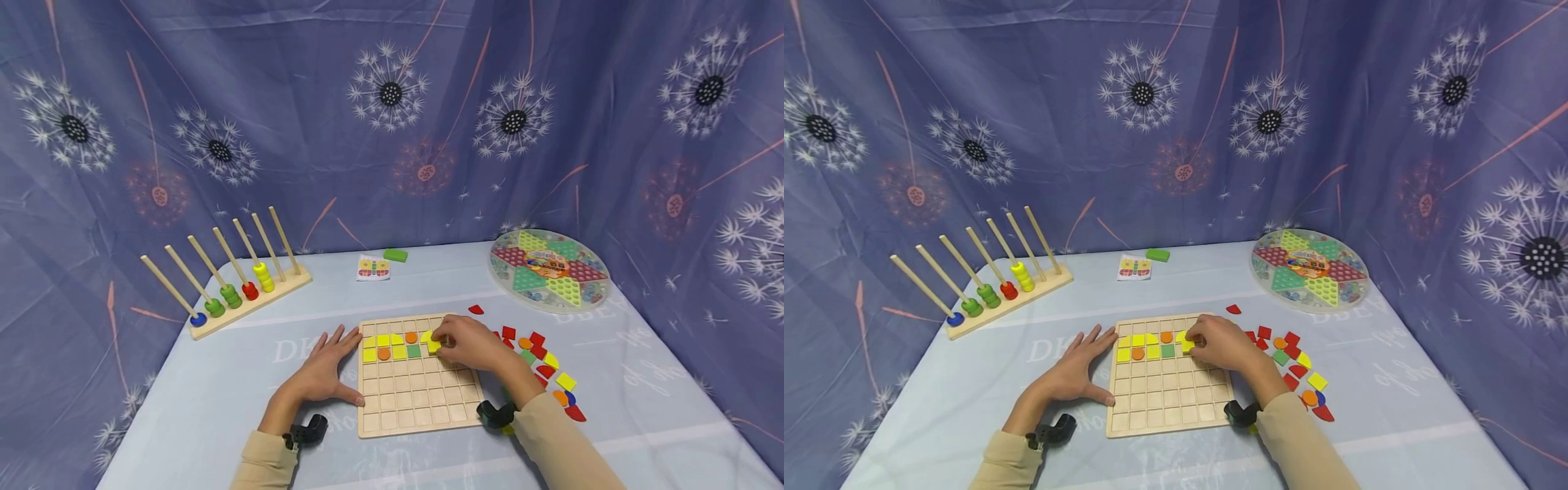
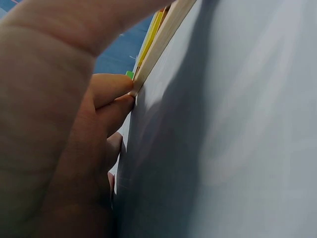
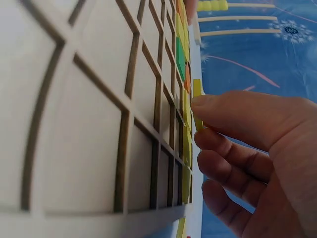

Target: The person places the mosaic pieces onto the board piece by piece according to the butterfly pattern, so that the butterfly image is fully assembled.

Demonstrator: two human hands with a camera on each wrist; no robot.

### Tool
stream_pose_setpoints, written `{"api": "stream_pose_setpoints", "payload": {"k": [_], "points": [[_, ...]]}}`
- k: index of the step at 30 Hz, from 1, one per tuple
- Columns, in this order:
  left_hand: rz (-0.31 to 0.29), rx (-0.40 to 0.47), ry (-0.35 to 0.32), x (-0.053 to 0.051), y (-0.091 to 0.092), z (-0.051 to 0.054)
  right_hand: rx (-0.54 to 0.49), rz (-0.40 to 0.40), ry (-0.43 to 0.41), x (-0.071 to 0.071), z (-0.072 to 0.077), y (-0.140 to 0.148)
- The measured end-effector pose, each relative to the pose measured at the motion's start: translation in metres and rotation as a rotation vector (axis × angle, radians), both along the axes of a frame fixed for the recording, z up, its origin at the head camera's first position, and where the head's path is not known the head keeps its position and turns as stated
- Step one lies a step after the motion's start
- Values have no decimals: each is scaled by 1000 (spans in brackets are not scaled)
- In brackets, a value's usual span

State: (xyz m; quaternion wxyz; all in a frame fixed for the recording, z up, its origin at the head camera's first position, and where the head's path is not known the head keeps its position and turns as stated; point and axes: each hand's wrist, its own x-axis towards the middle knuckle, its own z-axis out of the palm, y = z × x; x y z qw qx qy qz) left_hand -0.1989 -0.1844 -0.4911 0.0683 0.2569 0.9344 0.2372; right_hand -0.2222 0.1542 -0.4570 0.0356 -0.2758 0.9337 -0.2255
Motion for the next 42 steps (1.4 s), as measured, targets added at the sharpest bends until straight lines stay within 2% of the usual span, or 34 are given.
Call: {"api": "stream_pose_setpoints", "payload": {"k": [9,13,21,29,35,42], "points": [[3,2,-2,0,0,0,57,-17,30,-1,-5,-14],[9,9,-9,0,0,0,48,-34,17,1,-6,-16],[17,5,-7,0,0,0,9,-7,24,3,-8,-7],[6,9,6,-1,0,-2,-92,-51,17,8,0,31],[4,10,6,-1,0,-2,-146,-146,14,7,-4,73],[0,3,9,0,-1,-2,-172,-220,-60,6,-9,117]]}}
